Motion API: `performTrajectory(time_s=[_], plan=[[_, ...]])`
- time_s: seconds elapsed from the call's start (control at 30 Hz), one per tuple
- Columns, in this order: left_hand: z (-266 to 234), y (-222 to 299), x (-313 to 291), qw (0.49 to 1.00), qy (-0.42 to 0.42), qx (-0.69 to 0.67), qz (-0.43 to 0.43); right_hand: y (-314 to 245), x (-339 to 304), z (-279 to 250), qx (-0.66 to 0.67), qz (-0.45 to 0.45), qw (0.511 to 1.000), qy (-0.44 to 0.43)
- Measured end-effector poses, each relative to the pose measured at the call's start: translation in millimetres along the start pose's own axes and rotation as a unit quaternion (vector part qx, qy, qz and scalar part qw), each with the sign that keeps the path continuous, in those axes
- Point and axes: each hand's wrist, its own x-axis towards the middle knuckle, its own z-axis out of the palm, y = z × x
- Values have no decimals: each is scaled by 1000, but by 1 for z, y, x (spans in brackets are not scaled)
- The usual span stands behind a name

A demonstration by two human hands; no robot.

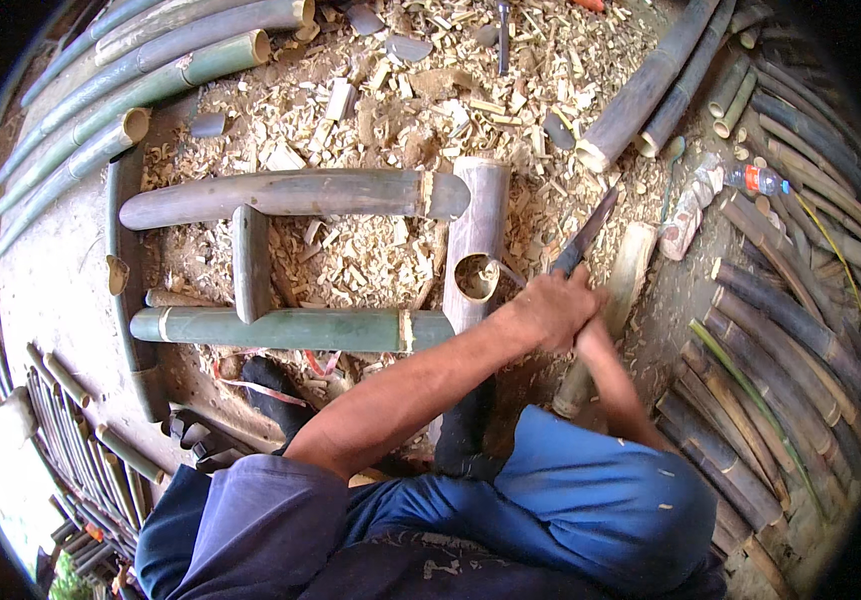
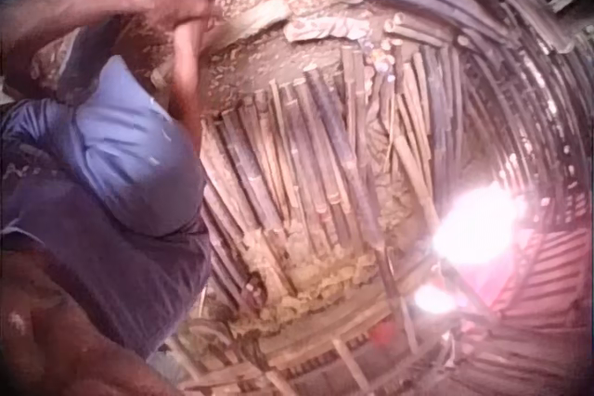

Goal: The person carves a rectangular hole into a bamboo pole using a knife and mallet, then fits another bamboo pole into the opening by hand.

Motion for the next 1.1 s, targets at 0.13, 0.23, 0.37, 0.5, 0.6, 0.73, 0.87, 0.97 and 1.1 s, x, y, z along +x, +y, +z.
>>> performTrajectory(time_s=[0.13,0.23,0.37,0.5,0.6,0.73,0.87,0.97,1.1], plan=[[-18,-7,-10,990,121,-76,-8,-16,-1,-20,-12,1,1000,-21],[-26,-8,-17,965,227,-129,-16,-72,7,-40,-221,-8,974,-41],[-26,-16,-25,918,353,-183,-13,-101,23,-46,-368,-193,909,-19],[-23,-26,-32,863,456,-214,-24,-130,29,-37,-440,-301,846,-2],[-16,-38,-36,796,566,-215,-2,-156,40,-22,-498,-360,788,-44],[-12,-42,-45,738,637,-221,-35,-179,46,1,-506,-463,728,-10],[-3,-37,-39,749,641,-164,-30,-158,52,5,-552,-398,732,-18],[0,-14,-26,861,474,-159,-95,-93,58,-29,-420,-350,824,-148],[-3,13,-22,941,228,-167,-184,-49,30,-44,-294,-137,893,-311]])
